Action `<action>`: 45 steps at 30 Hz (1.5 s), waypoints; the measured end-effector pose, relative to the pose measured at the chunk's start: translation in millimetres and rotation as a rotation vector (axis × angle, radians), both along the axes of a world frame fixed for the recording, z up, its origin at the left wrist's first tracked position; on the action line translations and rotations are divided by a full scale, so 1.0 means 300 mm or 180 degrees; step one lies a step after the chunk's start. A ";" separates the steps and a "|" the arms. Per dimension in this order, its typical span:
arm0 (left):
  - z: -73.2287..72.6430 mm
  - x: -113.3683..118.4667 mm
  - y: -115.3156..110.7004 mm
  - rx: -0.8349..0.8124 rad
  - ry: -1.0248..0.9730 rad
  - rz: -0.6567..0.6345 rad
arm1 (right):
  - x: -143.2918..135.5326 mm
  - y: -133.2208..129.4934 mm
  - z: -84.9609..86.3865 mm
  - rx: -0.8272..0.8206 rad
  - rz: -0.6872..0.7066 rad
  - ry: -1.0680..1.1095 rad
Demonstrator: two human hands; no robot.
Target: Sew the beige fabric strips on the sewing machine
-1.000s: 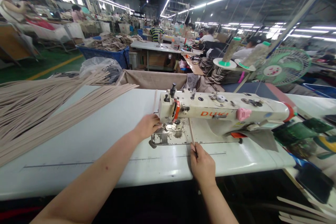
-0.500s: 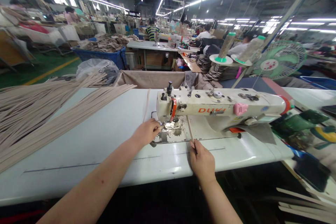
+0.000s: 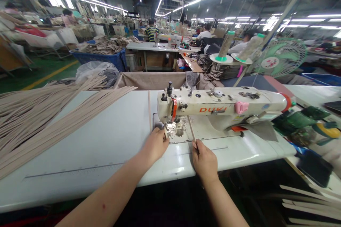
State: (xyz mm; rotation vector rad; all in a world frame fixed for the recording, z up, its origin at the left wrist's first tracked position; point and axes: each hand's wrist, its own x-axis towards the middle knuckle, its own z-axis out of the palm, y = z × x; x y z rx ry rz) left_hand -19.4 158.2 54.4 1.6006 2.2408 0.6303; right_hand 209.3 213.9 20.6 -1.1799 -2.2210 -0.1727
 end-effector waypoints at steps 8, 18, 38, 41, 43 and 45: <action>-0.005 0.067 -0.055 -0.0269 0.0085 -0.0241 | 0.004 -0.010 0.005 -0.0200 -0.0047 -0.0068; 0.019 0.066 -0.130 -0.0108 0.0292 -0.0720 | 0.047 -0.040 0.054 -0.1220 0.0303 0.0439; 0.045 0.136 -0.170 -0.0350 -0.0076 -0.0765 | 0.007 0.351 0.690 0.0638 0.0538 -0.0375; 0.024 0.134 -0.161 -0.0351 -0.0020 -0.0811 | -0.029 0.403 0.735 0.0412 0.0387 -0.0906; 0.006 0.132 -0.148 -0.0347 0.0020 -0.0831 | -0.041 0.420 0.756 0.0392 0.0239 -0.1044; -0.014 0.130 -0.133 -0.0364 0.0073 -0.0831 | -0.041 0.425 0.772 0.0456 0.0112 -0.1041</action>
